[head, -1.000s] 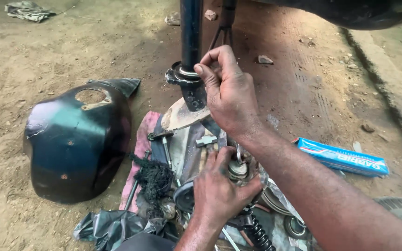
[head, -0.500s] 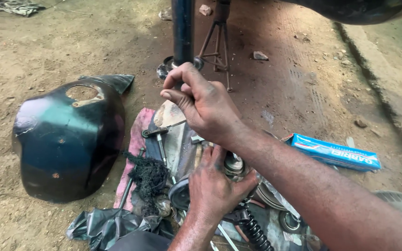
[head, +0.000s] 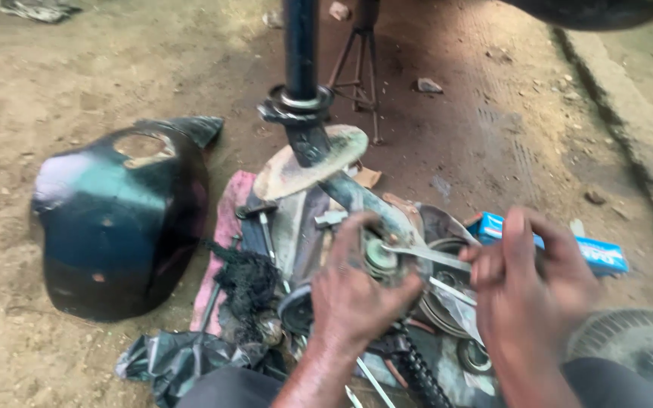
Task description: The person works under a lifted auto-rickshaw, loosening a bolt on the front panel by hand, removing the panel, and detaching the front suspension assembly. They then sit on the ground and use wrenches to unbolt and work on the shock absorber assembly in their lap.
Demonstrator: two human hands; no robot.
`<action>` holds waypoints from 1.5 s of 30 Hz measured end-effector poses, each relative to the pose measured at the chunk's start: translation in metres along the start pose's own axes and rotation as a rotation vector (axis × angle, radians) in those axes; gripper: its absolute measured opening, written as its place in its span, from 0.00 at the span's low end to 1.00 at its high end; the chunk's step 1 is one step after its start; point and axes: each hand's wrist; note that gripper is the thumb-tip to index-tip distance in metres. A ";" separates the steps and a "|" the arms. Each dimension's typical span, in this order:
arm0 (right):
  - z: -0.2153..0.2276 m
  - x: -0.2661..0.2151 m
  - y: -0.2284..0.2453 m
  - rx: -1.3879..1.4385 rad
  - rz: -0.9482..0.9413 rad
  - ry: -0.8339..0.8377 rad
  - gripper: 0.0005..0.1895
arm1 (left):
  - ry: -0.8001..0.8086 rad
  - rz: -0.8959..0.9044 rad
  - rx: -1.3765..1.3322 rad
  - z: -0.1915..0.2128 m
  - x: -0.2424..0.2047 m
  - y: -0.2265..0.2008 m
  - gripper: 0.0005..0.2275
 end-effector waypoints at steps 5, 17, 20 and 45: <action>0.012 0.076 -0.073 0.259 -0.384 -0.212 0.16 | -0.102 -0.027 -0.247 -0.017 0.001 0.014 0.51; -0.110 0.042 0.007 -0.831 -0.116 0.694 0.31 | 0.034 0.106 -0.371 -0.025 0.001 0.015 0.41; -0.090 -0.007 0.017 -0.647 0.362 0.788 0.23 | 0.081 0.121 -0.397 -0.035 -0.003 0.015 0.33; -0.048 -0.064 0.056 -0.691 -0.176 1.079 0.10 | 0.086 -0.135 -1.032 -0.051 -0.048 0.028 0.21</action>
Point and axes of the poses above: each hand's wrist, its own x-axis towards the middle knuckle, its own z-axis out of the back of the hand, y = z × x, and after that the axes turned 15 degrees about y, right-handed
